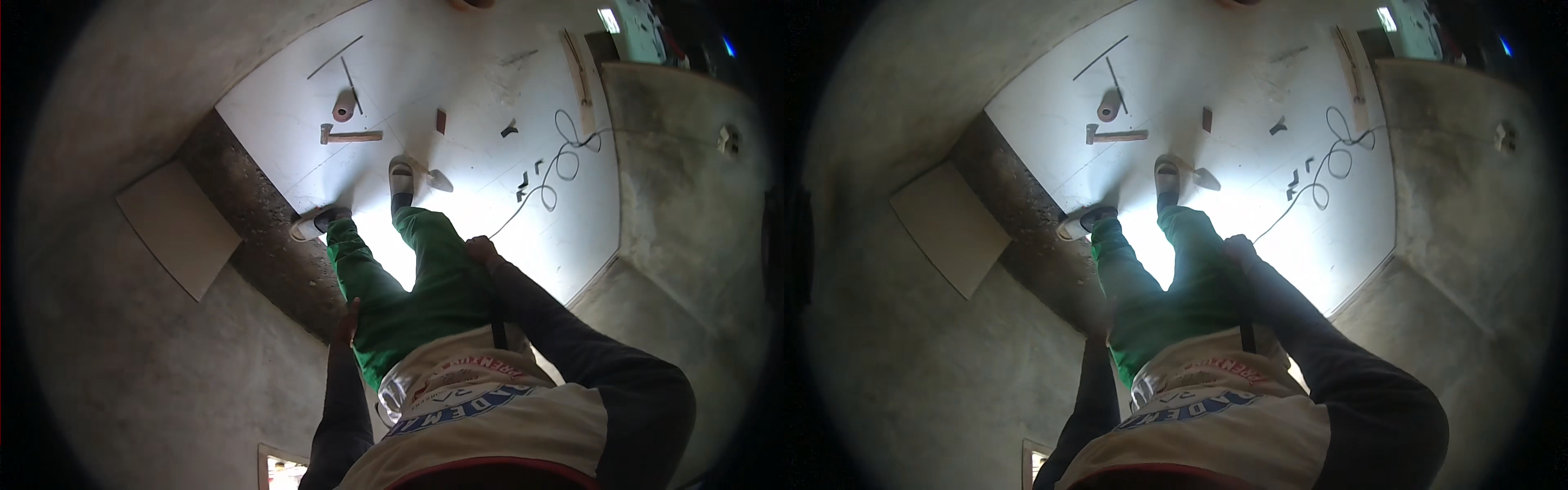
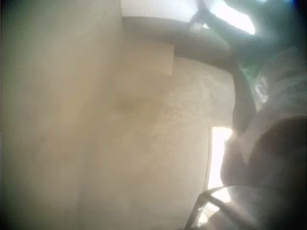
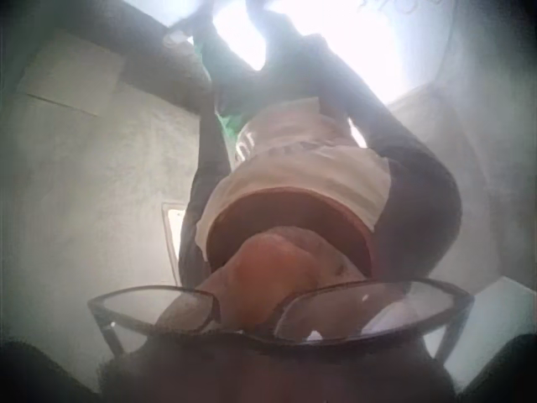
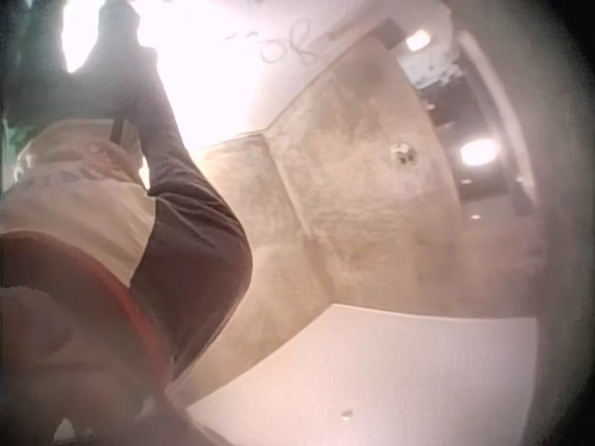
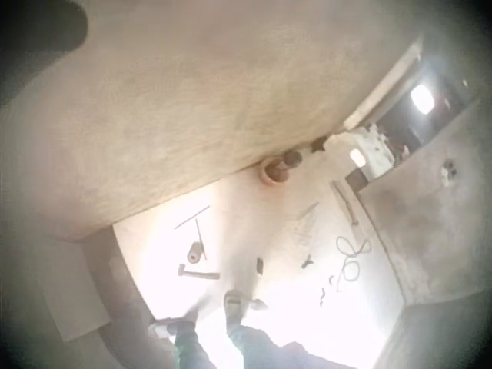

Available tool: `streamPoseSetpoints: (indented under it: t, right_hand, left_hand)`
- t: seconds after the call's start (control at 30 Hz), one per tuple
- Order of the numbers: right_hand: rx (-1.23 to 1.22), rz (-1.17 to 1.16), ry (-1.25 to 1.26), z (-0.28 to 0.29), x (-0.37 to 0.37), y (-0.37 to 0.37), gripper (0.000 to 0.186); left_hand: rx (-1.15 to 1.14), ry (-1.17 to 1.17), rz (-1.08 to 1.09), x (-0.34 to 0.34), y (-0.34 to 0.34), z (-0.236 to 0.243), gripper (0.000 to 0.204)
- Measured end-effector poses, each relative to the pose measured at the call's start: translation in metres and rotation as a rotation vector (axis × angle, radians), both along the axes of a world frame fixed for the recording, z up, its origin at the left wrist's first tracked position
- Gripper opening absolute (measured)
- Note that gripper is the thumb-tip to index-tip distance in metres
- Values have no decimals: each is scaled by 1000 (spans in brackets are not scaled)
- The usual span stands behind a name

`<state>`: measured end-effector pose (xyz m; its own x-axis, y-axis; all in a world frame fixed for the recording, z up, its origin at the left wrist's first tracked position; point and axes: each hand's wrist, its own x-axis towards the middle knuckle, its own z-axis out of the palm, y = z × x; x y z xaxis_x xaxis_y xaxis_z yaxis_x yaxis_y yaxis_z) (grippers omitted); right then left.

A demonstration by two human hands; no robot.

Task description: The person levels the gravel floor using a mallet and then positions a large tile onto the mortar bed, tapping it into place with the mallet to ensure it is level with the adjacent tiles.

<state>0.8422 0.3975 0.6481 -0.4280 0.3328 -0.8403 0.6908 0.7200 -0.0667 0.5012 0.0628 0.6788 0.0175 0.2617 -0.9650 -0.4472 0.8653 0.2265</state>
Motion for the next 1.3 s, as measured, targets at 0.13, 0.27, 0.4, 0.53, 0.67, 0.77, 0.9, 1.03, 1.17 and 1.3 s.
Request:
streamPoseSetpoints:
  t: [0.13,0.27,0.4,0.53,0.67,0.77,0.9,1.03,1.17,1.3]
  right_hand:
    - [-53,-889,76,43,26,30,30]
    - [-15,-931,418,83,79,30,32]
    - [225,-391,341,44,154,1,20]
    - [248,-647,345,0,206,-23,18]
    - [298,-711,412,12,206,1,21]
    - [-66,-1749,590,46,187,77,19]
    - [-245,-2372,955,91,195,207,18]
    - [-74,-2307,1003,116,238,325,24]
    - [-101,-2370,840,117,285,394,25]
    - [-84,-2523,762,102,335,402,22]
  left_hand:
    - [-35,-85,172,22,60,67,80]
    - [138,-81,208,23,126,130,75]
    - [137,386,-447,9,191,179,63]
    - [3,476,-720,-3,286,192,55]
    - [52,538,-297,6,308,182,52]
    - [138,652,-798,6,299,161,47]
    - [135,668,-1268,12,303,128,42]
    - [152,627,-1372,33,396,96,36]
    - [251,681,-1315,60,550,76,30]
    - [422,683,-1005,106,766,73,24]
